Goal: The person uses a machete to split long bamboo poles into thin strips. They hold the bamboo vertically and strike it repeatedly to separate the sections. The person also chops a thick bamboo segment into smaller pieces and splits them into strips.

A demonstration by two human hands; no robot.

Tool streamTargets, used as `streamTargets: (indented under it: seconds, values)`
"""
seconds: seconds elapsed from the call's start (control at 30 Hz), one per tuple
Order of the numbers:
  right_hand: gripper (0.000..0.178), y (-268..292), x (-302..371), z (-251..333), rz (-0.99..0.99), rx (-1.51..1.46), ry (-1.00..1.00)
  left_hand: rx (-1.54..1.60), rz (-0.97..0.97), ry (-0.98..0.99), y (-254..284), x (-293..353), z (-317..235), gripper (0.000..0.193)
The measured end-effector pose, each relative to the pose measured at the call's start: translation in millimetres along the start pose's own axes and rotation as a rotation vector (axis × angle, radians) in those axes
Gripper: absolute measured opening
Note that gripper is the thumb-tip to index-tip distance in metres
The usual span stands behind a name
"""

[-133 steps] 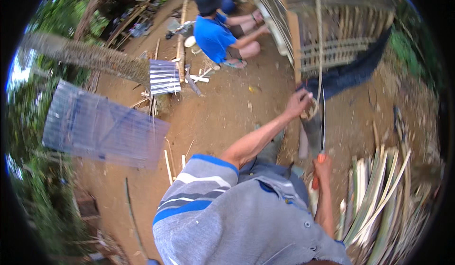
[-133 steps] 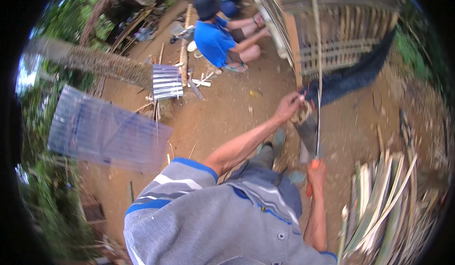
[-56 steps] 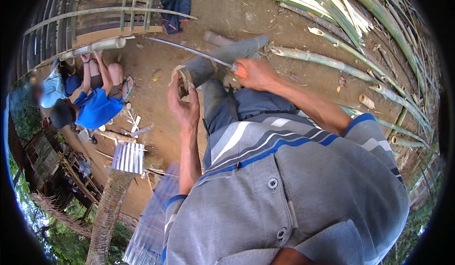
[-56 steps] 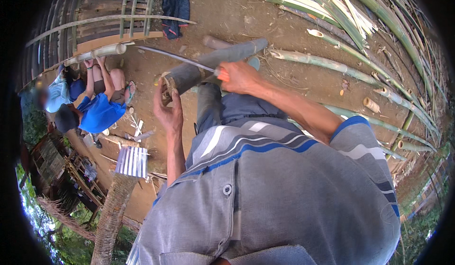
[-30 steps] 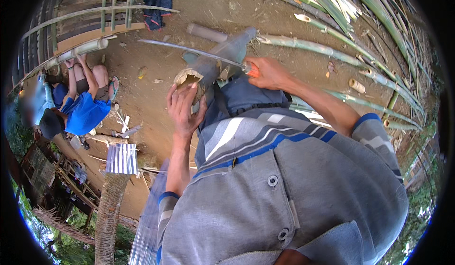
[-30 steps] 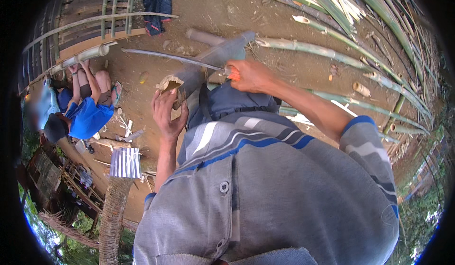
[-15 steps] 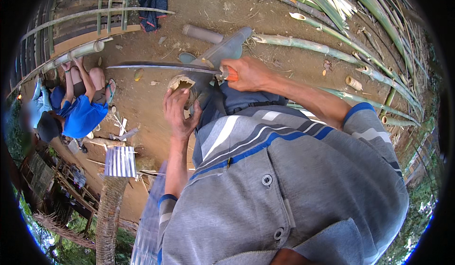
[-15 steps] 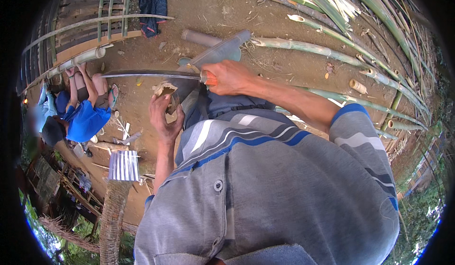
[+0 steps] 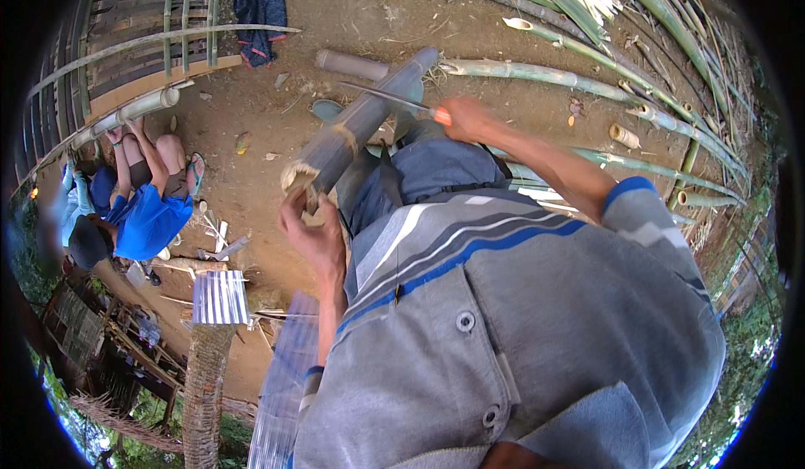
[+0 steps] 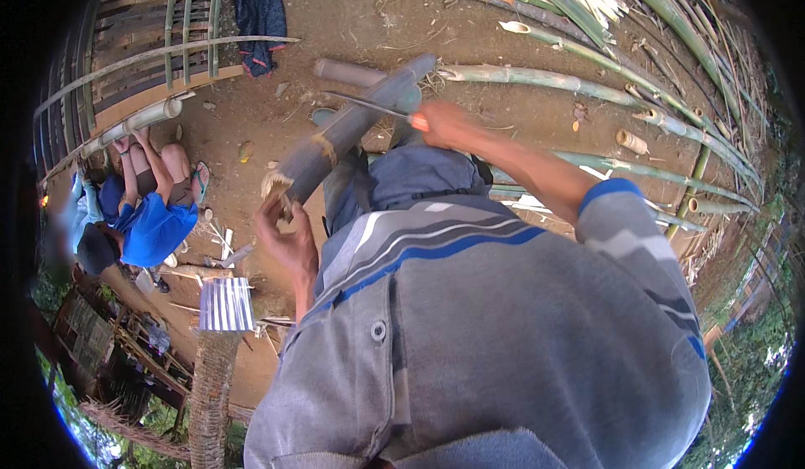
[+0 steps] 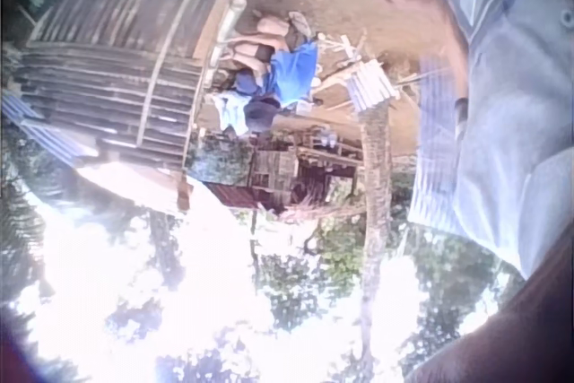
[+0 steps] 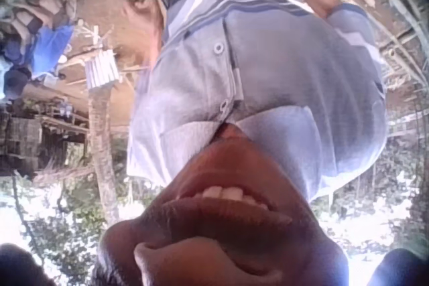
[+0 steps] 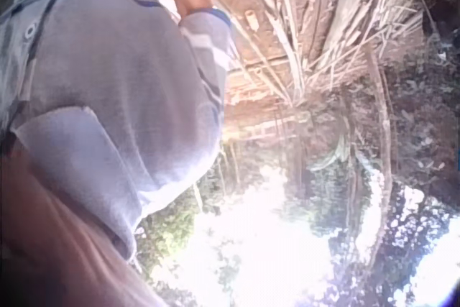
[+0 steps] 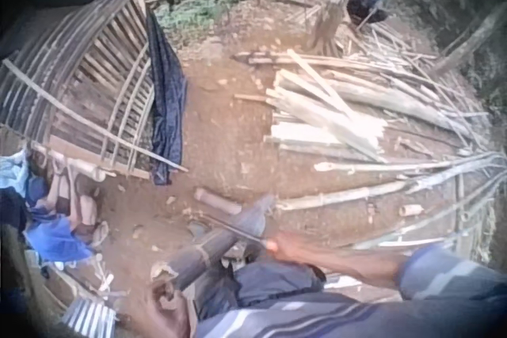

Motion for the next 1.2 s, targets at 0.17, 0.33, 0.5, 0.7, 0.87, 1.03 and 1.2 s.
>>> streamTargets:
  seconds: [0.17, 0.33, 0.5, 0.7, 0.87, 1.03, 1.2]
  values:
    - [0.032, -6.0, 17.2, -29.2, -0.026, 0.022, -0.026, 0.238, -0.018, 0.405, -13.5, 17.2, 96.9, 0.017]
    - [0.034, -37.1, -22.4, -35.3, 0.007, -0.009, -0.017, 0.135, -0.031, 0.551, -16.2, 19.0, 179.1, 0.013]
    - [0.034, -83.3, -68.1, -38.7, 0.091, -0.015, 0.143, 0.145, 0.012, 0.639, -21.3, 13.6, 223.7, 0.016]
    - [0.042, -110.9, -164.7, -160.4, 0.138, 0.001, -0.159, 0.172, -0.111, 0.898, -25.8, 21.0, 228.5, 0.032]
    - [0.032, -82.3, -182.0, -196.3, 0.138, 0.053, -0.249, 0.175, -0.213, 0.811, -26.6, 19.4, 222.4, 0.030]
    - [0.027, -59.8, -177.1, -184.1, 0.121, 0.139, -0.271, 0.130, -0.268, 0.724, -20.6, 12.9, 200.3, 0.025]
    - [0.037, -47.6, -180.1, -157.7, 0.056, -0.011, -0.245, 0.045, -0.246, 0.619, -18.3, -13.0, 193.7, 0.018]
Point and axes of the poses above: each hand's wrist, its own x-axis away from the middle knuckle, its own y-axis out of the back of the hand, z = x × y, the point moved 8 cm from there along -x, towards the middle knuckle, and after that the axes turned 12 degrees about -x, right-handed, at the moved point
